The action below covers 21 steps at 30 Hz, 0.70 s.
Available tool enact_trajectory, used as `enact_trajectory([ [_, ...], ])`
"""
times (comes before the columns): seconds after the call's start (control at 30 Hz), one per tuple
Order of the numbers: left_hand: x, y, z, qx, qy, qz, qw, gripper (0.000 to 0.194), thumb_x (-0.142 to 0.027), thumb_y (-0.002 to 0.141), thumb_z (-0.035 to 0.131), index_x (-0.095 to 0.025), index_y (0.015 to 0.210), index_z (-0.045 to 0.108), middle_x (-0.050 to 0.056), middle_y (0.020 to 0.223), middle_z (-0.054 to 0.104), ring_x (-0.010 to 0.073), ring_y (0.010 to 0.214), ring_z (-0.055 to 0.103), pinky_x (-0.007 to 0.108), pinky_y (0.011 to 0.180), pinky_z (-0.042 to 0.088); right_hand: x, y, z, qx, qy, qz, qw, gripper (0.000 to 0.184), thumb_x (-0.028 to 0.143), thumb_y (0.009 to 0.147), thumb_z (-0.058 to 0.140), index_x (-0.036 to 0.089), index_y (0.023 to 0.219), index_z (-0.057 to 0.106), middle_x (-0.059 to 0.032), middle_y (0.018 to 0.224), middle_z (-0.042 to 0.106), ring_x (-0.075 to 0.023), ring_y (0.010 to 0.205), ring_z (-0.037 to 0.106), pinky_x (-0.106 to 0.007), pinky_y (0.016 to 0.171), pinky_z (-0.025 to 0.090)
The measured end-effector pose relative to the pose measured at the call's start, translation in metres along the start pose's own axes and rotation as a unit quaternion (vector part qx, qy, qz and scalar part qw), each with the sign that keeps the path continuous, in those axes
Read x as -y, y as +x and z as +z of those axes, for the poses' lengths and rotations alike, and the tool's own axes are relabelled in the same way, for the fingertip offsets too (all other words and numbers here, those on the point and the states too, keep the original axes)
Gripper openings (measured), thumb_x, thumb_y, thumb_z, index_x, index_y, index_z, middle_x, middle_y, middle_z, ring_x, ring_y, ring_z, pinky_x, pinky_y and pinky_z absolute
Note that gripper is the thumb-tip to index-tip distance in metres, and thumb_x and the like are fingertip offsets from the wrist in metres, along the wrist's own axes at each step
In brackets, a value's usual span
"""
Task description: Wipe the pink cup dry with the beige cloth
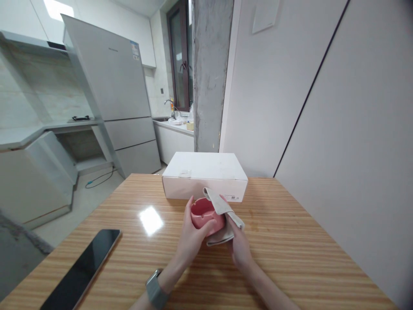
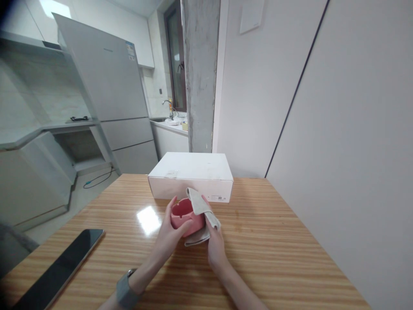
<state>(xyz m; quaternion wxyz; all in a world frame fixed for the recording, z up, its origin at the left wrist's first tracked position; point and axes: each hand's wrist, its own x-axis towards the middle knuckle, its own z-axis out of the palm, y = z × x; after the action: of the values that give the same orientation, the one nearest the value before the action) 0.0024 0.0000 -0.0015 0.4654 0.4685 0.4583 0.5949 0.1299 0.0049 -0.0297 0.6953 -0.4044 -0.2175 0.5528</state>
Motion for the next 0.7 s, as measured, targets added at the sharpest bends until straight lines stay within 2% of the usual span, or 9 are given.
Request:
enact_trajectory([
  [0.1,0.004,-0.001,0.0,0.061,-0.067,-0.018,0.996,0.082,-0.036,0.074,0.07,-0.022,0.144,0.03,0.012,0.139,0.049,0.0273,0.127,0.047,0.041,0.108,0.033,-0.003,0.005,-0.004,-0.027,-0.008,-0.023,0.999,0.035,0.043,0.062,0.075,0.023,0.091,0.073,-0.002,0.109,0.072,-0.0247,0.121,0.054,-0.037,0.103,0.042],
  [0.2,0.006,0.0,0.0,0.118,-0.118,-0.037,0.985,0.077,-0.037,0.074,0.069,-0.022,0.142,0.037,0.013,0.14,0.048,0.029,0.128,0.045,0.041,0.106,0.036,0.005,0.008,-0.004,-0.051,0.019,-0.015,0.998,0.037,0.045,0.064,0.073,0.023,0.094,0.072,-0.0005,0.107,0.073,-0.024,0.117,0.057,-0.036,0.099,0.046],
  [0.3,0.006,0.003,-0.003,0.096,-0.046,-0.018,0.994,0.087,-0.032,0.061,0.08,-0.022,0.139,0.041,0.014,0.132,0.052,0.0296,0.118,0.053,0.042,0.103,0.039,0.016,0.008,0.0,-0.049,0.039,0.001,0.998,0.039,0.046,0.064,0.074,0.021,0.095,0.072,-0.0017,0.101,0.075,-0.0252,0.107,0.063,-0.037,0.093,0.051],
  [0.4,0.002,0.006,-0.007,0.052,0.006,-0.028,0.998,0.096,-0.028,0.049,0.086,-0.02,0.136,0.045,0.013,0.124,0.054,0.0294,0.111,0.057,0.042,0.1,0.042,0.023,0.003,0.004,-0.007,0.06,0.04,0.997,0.036,0.046,0.066,0.073,0.021,0.092,0.072,-0.0031,0.094,0.076,-0.0269,0.098,0.067,-0.04,0.087,0.054],
  [0.5,-0.004,0.006,-0.007,0.099,-0.064,-0.06,0.991,0.099,-0.025,0.053,0.083,-0.02,0.14,0.037,0.013,0.127,0.056,0.0284,0.114,0.056,0.039,0.099,0.043,0.026,-0.001,0.008,0.032,0.071,0.078,0.994,0.032,0.046,0.066,0.073,0.022,0.088,0.072,-0.0033,0.09,0.077,-0.0281,0.098,0.068,-0.041,0.085,0.055],
  [0.57,-0.008,0.005,-0.005,0.128,-0.09,-0.059,0.986,0.095,-0.022,0.052,0.083,-0.018,0.136,0.039,0.013,0.125,0.059,0.028,0.115,0.056,0.038,0.099,0.042,0.027,-0.003,0.01,0.041,0.066,0.077,0.994,0.033,0.046,0.066,0.073,0.023,0.09,0.072,-0.0028,0.09,0.077,-0.0278,0.1,0.067,-0.041,0.086,0.055],
  [0.63,-0.009,0.004,-0.002,0.127,-0.082,-0.04,0.988,0.088,-0.02,0.049,0.084,-0.017,0.128,0.045,0.013,0.122,0.061,0.0282,0.112,0.057,0.038,0.098,0.042,0.027,-0.003,0.01,0.043,0.064,0.065,0.995,0.036,0.046,0.067,0.073,0.023,0.095,0.071,-0.0021,0.093,0.077,-0.0268,0.102,0.066,-0.039,0.087,0.055],
  [0.7,-0.009,0.003,0.001,0.101,-0.067,-0.024,0.992,0.081,-0.02,0.05,0.083,-0.018,0.122,0.047,0.012,0.119,0.062,0.0278,0.109,0.058,0.038,0.096,0.044,0.025,-0.003,0.01,0.042,0.064,0.055,0.996,0.036,0.046,0.068,0.074,0.023,0.096,0.071,-0.0017,0.095,0.076,-0.0257,0.104,0.065,-0.038,0.09,0.053],
])
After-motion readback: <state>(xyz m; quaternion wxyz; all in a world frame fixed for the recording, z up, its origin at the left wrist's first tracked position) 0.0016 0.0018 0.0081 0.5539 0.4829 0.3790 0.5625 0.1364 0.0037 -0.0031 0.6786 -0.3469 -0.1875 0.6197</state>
